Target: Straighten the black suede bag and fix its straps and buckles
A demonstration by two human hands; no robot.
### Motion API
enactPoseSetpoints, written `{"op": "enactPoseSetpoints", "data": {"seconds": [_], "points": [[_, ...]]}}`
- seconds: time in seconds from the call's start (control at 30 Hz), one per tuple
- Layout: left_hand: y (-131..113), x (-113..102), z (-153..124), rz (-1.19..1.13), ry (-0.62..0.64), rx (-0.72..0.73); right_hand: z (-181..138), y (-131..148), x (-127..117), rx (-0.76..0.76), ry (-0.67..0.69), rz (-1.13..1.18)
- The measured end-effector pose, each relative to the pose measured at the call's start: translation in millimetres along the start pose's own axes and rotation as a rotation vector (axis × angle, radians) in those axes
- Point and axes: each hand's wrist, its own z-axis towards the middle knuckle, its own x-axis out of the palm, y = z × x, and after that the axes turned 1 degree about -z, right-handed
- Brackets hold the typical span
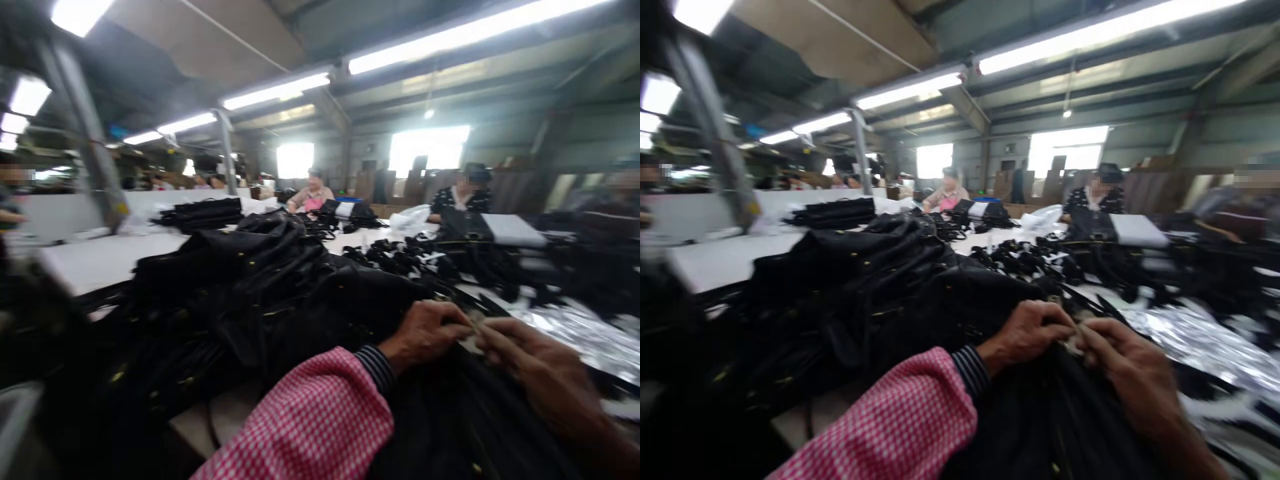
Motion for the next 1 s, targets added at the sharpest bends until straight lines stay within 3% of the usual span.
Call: {"op": "enactPoseSetpoints", "data": {"seconds": [0.03, 0.27, 0.4, 0.63, 0.77, 0.87, 0.93, 1.0], "points": [[2.1, 0.3, 0.7, -0.013, -0.030, 0.022, -1.6, 0.2, -4.2, 0.063, 0.017, 0.050], [5.7, -3.2, -1.8, -0.052, -0.060, 0.034, 1.5, 3.0, 8.5, 0.022, 0.083, 0.378], [4.3, 0.1, -3.6, -0.040, -0.096, -0.003, -0.1, -4.0, 8.0, -0.036, 0.094, 0.331], [-2.2, -7.8, -1.4, 0.132, -0.011, 0.047, 5.9, 3.1, 2.3, -0.066, 0.093, 0.224], [-28.7, -14.9, -8.3, 0.575, 0.109, 0.257, 4.9, 28.3, -44.6, -0.164, -0.034, 0.069], [-51.6, -15.2, -22.0, 0.825, 0.386, 0.382, -5.5, 32.6, -97.4, -0.228, -0.121, -0.138], [-62.5, -12.8, -31.4, 0.897, 0.550, 0.410, -15.5, 22.4, -126.5, -0.240, -0.037, -0.332], [-70.1, -11.1, -36.8, 0.964, 0.624, 0.413, -25.7, 4.7, -142.9, -0.301, 0.132, -0.530]]}}
